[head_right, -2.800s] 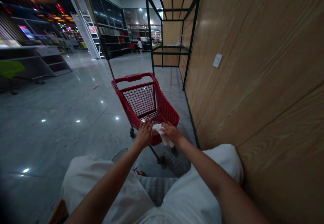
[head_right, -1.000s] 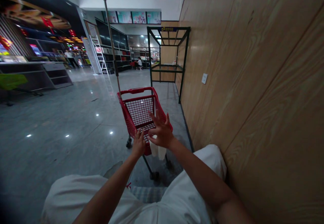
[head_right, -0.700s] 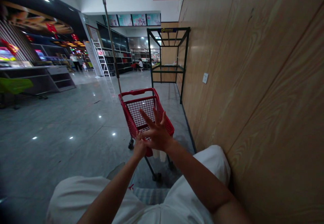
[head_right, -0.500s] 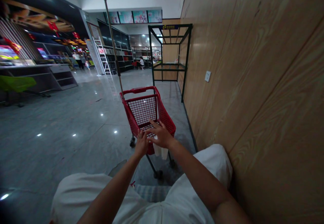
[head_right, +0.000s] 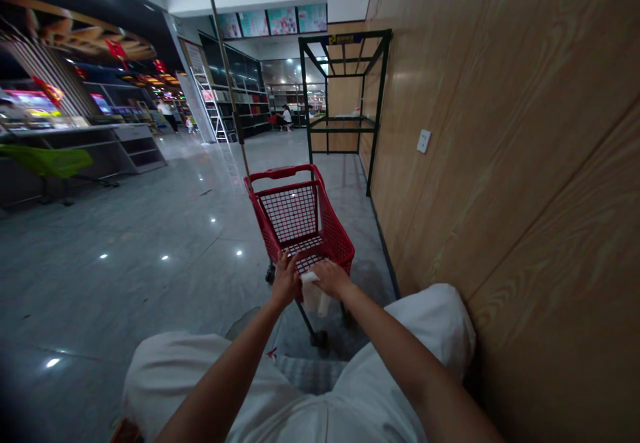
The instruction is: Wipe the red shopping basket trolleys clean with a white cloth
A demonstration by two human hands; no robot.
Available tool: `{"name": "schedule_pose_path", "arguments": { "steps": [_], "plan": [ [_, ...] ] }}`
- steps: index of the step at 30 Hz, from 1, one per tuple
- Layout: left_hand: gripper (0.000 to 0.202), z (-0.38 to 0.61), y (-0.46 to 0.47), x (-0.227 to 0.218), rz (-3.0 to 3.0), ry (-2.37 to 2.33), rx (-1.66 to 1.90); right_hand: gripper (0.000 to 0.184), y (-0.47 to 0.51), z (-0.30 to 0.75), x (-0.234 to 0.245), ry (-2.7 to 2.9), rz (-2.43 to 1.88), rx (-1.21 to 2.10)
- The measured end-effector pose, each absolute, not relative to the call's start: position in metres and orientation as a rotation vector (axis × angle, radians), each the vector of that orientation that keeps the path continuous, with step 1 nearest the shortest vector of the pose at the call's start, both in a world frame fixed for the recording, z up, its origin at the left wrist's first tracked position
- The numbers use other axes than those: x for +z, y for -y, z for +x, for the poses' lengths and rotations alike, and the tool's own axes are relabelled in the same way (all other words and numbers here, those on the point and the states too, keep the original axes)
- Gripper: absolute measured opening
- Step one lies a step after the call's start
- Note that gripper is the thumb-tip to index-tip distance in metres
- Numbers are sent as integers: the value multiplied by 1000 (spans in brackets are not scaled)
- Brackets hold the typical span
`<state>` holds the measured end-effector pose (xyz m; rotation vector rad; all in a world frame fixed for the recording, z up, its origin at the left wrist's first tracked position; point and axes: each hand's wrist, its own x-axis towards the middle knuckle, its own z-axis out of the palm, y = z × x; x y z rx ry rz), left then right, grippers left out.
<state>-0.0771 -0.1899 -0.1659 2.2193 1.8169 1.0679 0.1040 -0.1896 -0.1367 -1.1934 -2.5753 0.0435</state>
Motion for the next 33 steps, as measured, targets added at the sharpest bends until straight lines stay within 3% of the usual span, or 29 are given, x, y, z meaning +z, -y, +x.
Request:
{"name": "schedule_pose_path", "arguments": {
  "steps": [9, 16, 20, 28, 33],
  "plan": [
    [60, -79, 194, -163, 2175, -1790, 1097, 13, 211, 129, -128, 2398, -1193, 6],
    [61, -82, 192, -166, 2166, -1808, 1107, 46, 184, 114, -100, 2509, -1316, 41],
    [61, -82, 189, -168, 2182, -1796, 1136, 46, 170, 113, -99, 2615, -1267, -15],
    [58, -84, 186, -169, 2190, -1773, 1119, 33, 190, 60, -128, 2674, -1227, -53],
    [61, -94, 188, -171, 2248, -1709, 1067, 24, 178, 96, -131, 2720, -1131, -166]
  ]
}}
